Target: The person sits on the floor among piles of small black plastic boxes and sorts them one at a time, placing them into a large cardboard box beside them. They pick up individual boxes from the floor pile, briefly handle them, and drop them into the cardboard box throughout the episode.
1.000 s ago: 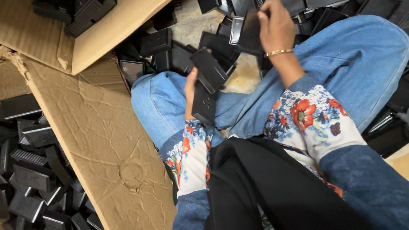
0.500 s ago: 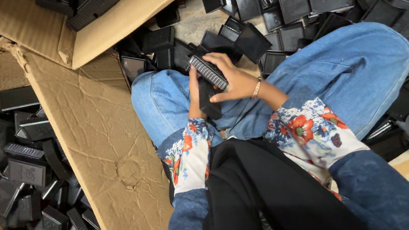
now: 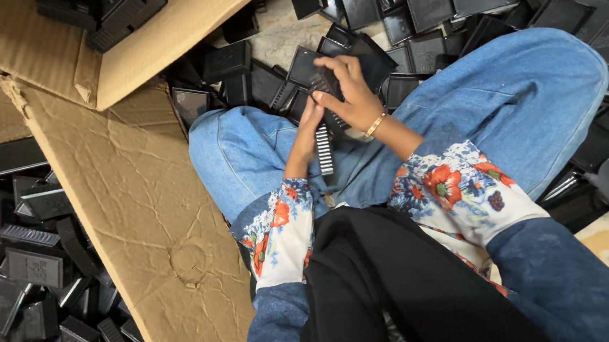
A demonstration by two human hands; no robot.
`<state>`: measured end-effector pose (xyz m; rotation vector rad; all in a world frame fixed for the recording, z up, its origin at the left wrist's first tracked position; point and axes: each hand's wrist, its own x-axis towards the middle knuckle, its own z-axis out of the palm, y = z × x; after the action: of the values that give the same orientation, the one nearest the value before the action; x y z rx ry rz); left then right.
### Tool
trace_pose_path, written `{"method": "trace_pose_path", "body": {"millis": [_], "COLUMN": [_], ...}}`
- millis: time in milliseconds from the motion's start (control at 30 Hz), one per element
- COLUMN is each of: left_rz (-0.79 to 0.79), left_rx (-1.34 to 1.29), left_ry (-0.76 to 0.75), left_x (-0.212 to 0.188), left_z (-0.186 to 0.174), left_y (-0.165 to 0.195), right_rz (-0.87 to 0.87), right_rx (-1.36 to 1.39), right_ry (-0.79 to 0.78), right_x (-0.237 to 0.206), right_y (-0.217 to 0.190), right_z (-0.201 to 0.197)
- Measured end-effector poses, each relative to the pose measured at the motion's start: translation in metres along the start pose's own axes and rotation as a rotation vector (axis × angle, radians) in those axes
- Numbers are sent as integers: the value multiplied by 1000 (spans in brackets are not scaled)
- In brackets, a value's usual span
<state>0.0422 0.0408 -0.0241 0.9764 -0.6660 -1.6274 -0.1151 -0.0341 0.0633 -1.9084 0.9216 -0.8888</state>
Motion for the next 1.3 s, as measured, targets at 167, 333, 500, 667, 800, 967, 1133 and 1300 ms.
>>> {"method": "trace_pose_path", "body": {"millis": [167,333,500,667,800,967,1133,1300], "left_rz": [-3,16,-133,-217,-70,-136,114,412], "left_rx": [-65,-238,-244,97,285,188,145,361], "left_ry": [1,37,19,-202,-286,-275,-206,-75], "left_x": [-3,-2,3,6,12,14,12,-2], "left_z": [0,1,-5,-2,2,1,19,40], "left_y": [5,-2,-5,-7,-11,-9,7,31], "right_rz": [56,-45,-249,-107,109,163,8,317], "right_rx": [-10,-12,-99,-35,-89,91,345,431], "right_ry": [-65,66,102,-188,-194,-174,-29,62], "right_x": [-4,-10,-1,7,7,5,8,15], "right_y": [-4,-15,-21,-14,-7,9,36,71], "right_z": [7,23,3,-29,-26,-14,-5,-3]}}
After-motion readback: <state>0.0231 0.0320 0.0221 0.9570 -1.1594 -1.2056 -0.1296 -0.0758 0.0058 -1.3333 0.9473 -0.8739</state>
